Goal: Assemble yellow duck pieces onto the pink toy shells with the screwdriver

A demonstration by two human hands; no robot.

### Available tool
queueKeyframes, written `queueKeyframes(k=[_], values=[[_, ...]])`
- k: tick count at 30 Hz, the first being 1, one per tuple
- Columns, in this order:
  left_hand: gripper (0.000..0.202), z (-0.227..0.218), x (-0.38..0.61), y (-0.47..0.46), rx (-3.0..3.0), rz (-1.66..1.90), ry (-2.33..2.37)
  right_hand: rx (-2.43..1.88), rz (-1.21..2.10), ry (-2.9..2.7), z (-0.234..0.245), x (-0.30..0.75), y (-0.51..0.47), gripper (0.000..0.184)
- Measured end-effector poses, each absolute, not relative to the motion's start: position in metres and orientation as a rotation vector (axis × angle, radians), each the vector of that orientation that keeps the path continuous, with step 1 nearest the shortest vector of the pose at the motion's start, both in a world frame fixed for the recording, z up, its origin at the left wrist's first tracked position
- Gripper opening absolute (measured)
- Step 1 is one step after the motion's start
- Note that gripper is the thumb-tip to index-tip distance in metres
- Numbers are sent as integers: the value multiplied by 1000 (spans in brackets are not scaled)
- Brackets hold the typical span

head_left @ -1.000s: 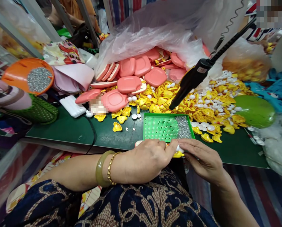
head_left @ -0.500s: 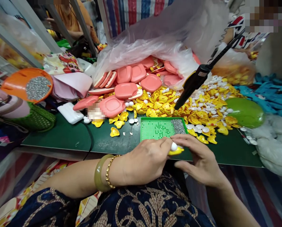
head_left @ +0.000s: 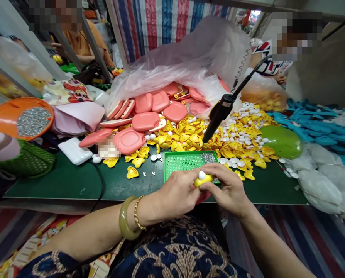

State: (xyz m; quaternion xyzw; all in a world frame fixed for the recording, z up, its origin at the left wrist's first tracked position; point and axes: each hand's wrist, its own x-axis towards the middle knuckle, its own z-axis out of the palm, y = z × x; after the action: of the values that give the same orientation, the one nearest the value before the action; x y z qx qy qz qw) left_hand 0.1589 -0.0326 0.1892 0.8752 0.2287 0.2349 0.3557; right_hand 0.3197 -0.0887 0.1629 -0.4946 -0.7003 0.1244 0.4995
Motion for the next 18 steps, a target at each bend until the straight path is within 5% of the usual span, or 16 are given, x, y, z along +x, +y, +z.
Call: queueKeyframes(k=[6,12,18], values=[[23,175,145,1,1664,509,608,-1305,262,-1482,153,332,-66,43],[38,160,86,40,1168,556,952,-1419,71,-984,152,358,21,86],[36,150,56,48,942,621,1059,-1224,412,-1158,156,344,56,33]])
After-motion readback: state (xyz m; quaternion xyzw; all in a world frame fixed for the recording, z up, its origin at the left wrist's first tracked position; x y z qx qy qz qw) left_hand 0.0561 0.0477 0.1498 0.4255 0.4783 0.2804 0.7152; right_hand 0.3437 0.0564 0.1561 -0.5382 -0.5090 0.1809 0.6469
